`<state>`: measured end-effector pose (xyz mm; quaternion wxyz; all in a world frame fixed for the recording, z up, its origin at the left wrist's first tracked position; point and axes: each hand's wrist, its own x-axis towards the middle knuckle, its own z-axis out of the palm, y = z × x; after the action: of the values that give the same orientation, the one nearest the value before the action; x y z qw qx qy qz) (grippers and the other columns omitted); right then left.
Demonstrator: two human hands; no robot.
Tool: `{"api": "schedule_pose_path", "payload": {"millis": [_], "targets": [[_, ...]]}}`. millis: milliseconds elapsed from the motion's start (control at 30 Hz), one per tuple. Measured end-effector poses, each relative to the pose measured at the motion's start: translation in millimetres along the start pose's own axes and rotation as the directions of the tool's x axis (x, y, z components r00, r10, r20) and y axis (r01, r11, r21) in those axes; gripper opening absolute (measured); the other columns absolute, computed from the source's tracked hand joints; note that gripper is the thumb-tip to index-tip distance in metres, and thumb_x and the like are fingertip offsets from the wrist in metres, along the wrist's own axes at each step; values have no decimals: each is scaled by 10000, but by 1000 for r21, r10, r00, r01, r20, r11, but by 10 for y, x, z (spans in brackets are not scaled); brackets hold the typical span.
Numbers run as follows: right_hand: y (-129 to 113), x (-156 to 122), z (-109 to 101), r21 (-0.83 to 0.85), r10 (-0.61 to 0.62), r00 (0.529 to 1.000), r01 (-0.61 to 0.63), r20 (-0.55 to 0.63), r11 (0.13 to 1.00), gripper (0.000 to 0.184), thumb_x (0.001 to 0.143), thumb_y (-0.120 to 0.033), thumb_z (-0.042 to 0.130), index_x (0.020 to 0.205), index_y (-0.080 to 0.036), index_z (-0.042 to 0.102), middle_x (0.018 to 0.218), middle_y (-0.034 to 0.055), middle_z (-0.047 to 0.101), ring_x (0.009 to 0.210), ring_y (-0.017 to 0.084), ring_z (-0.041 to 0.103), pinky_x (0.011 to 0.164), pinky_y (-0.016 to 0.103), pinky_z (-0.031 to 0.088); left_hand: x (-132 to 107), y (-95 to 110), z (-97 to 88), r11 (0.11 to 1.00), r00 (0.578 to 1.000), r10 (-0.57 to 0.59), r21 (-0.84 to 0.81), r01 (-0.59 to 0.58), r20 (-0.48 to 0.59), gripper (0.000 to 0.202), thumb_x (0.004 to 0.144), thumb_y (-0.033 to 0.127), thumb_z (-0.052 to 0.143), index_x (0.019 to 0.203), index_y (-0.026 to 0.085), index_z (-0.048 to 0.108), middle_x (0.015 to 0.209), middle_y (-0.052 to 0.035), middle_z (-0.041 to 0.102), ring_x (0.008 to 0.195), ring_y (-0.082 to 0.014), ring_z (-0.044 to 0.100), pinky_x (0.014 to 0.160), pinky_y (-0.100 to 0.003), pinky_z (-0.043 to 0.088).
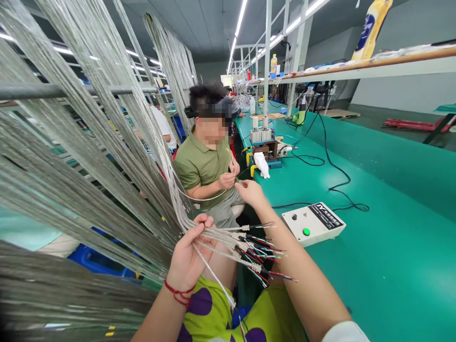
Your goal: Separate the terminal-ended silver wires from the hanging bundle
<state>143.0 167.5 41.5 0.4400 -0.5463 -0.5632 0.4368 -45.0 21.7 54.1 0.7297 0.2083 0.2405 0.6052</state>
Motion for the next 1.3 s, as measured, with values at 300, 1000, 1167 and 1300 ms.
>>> {"api": "schedule_pose_path", "payload": {"millis": [300, 1000, 1167, 1300], "targets": [[-608, -803, -315, -225, 51, 561, 246, 826, 943, 431, 921, -541, 668, 805, -158, 828, 657, 21, 732, 529, 118, 537, 476, 218, 359, 18, -79, -91, 976, 993, 106, 189, -112, 45, 122, 766, 141, 751, 877, 165, 706, 838, -17, 620, 706, -133, 581, 684, -249, 478], [-354, -784, 851, -253, -79, 899, 204, 430, 946, 259, 909, -356, 659, 699, -234, 749, 649, 28, 726, 571, 182, 614, 539, 277, 395, 65, -357, -527, 997, 961, 8, -66, -27, -275, 560, 928, 697, 599, 681, 206, 488, 565, 52, 344, 386, -56, 273, 441, -268, 102], [-222, -612, 1334, -173, -16, 921, 90, 389, 981, 318, 873, -348, 680, 589, -207, 670, 499, -12, 592, 461, 137, 506, 470, 255, 346, 117, -349, -556, 997, 946, 36, -49, -55, -321, 575, 912, 672, 647, 636, 206, 457, 527, 51, 330, 383, -53, 257, 441, -269, 114], [-121, -560, 1332, -113, 40, 914, 6, 405, 994, 335, 875, -447, 677, 654, -195, 679, 502, -10, 595, 436, 140, 529, 443, 244, 394, 126, -327, -587, 999, 957, 23, -37, -35, -290, 520, 892, 631, 706, 715, 205, 465, 539, 66, 372, 387, -40, 286, 427, -223, 166]]}}
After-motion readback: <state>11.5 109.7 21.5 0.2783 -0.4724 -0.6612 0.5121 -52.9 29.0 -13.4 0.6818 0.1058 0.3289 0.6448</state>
